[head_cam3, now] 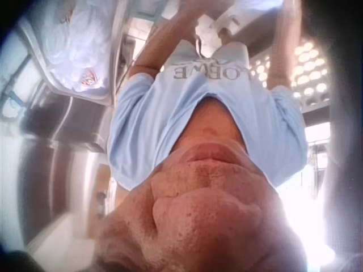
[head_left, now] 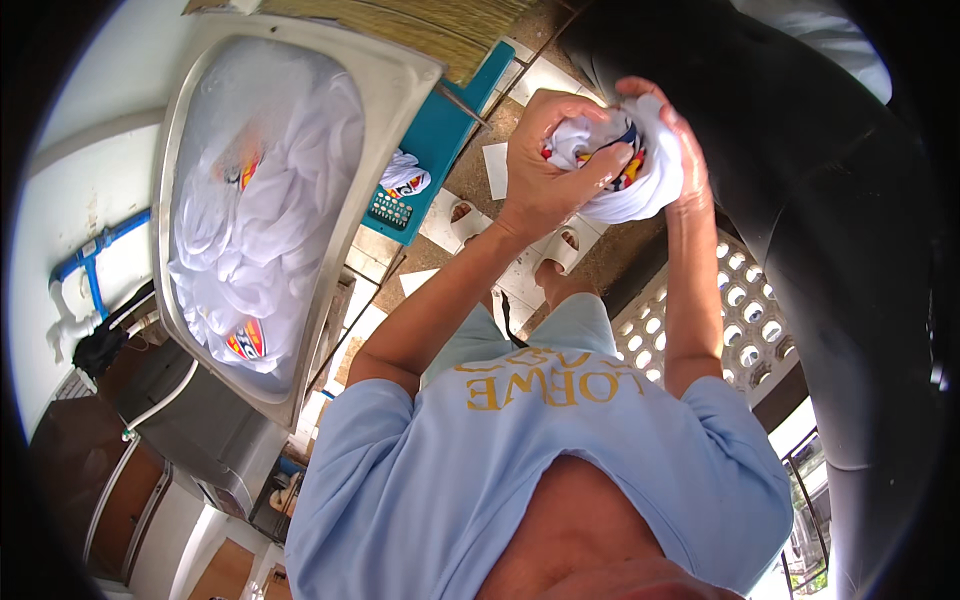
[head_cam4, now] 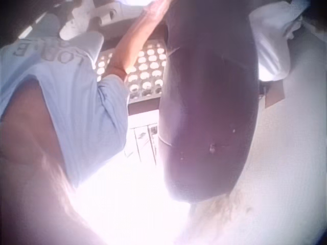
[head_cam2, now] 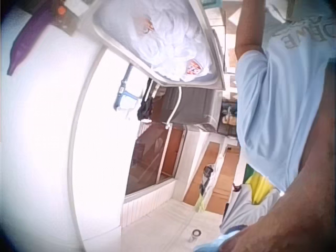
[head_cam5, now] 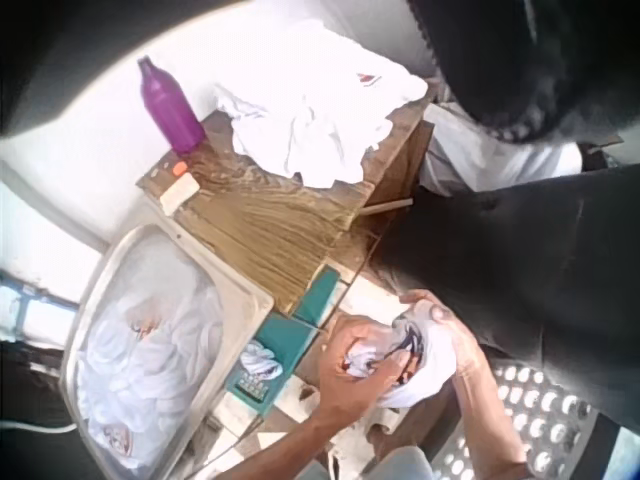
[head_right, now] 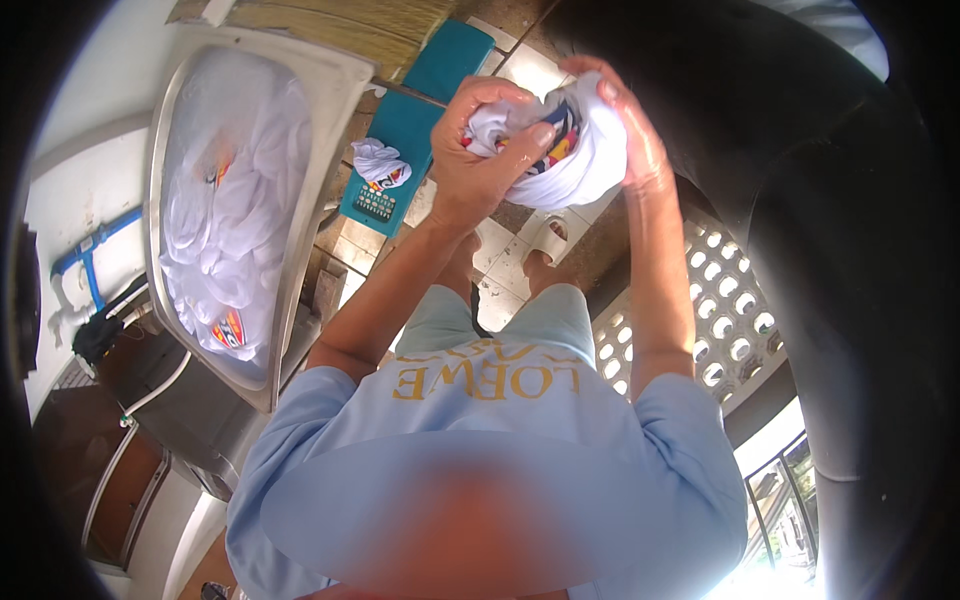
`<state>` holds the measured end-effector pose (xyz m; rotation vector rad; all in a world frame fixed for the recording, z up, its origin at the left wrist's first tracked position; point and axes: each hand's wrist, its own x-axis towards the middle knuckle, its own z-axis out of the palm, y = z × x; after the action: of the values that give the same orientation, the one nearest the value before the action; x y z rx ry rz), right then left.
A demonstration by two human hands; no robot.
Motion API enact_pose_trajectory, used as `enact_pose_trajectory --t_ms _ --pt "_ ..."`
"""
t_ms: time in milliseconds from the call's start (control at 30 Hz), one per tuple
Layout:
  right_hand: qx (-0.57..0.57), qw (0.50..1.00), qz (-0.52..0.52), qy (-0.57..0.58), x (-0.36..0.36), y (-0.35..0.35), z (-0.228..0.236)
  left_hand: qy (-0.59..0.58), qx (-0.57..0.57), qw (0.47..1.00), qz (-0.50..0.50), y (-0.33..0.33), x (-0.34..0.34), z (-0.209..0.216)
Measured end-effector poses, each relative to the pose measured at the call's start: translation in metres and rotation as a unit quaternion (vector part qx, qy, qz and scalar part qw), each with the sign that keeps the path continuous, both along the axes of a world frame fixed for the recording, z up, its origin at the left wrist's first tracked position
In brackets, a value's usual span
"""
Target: The person washes white garments by hand in a sink filled with water, rubbing soap onto specific spots and scrubing the fabric together before lifting items out to inspect them.
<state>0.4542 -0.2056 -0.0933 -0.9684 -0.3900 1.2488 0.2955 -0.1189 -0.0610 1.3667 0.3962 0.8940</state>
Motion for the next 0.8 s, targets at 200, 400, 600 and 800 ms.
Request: enact_pose_trajectory --t_ms 200,400,600,800 --pt "-0.145 0.978 -0.077 0.131 -0.060 -0.053 -0.193 0.024 -0.560 0.813 0.154 -0.063 -0.028 -0.195" --pt "-0.140 0.979 -0.067 0.131 -0.134 -0.001 -0.293 0.105 -0.476 0.856 0.174 0.033 -0.091 -0.301" --pt "-0.280 0.960 -0.003 0.028 -0.132 -0.032 -0.332 0.334 -0.410 0.835 0.149 0.177 -0.148 -0.360" --pt "-0.403 0.915 0.000 -0.031 -0.106 -0.105 -0.346 0.624 -0.159 0.759 0.097 0.202 -0.119 -0.393"
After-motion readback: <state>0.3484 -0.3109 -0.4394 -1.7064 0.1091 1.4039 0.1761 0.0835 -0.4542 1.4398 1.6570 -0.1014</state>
